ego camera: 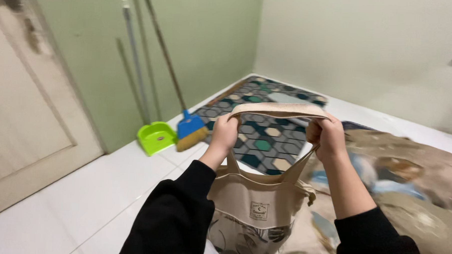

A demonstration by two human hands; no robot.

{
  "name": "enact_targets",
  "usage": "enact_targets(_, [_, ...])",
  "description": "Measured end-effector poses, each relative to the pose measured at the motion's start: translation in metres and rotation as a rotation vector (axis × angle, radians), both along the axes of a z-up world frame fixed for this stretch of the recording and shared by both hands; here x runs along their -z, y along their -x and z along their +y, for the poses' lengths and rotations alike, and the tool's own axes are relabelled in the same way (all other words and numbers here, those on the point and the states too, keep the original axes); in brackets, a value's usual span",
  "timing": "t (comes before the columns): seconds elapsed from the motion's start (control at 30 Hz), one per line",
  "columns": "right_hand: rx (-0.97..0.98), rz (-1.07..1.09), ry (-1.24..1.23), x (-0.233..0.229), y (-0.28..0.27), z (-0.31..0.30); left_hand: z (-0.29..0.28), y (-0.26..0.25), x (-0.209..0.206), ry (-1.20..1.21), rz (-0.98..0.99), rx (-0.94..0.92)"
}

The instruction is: The person places a small bottle into a pink pouch, then puts the pouch into a beige tote bag. The person zips the tote bag closed and hangs it on a wall-mounted rack.

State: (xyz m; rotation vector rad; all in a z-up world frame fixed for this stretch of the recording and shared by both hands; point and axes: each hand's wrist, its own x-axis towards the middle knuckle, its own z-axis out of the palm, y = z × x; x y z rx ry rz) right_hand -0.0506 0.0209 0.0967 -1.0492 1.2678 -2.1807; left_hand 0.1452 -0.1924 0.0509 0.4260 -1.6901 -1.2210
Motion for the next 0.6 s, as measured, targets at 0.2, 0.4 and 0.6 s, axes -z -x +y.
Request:
enact_targets(0.2, [-0.103,0.008,-0.030,0.014,-0.015,-0.104,-0.077,-0.034,0.012,-0.100,0.044,-0.077])
enact_targets(0.4, [-0.264,-0.100,-0.060,0.021,-0.010,-0.207,-0.152,-0.043,0.019,0.174,-0.110,-0.316])
enact_targets(0.6, [-0.204,0.014,-0.194,0.011,-0.009,-0.287,-0.212,-0.037,0.012,0.012,-0.219,-0.306])
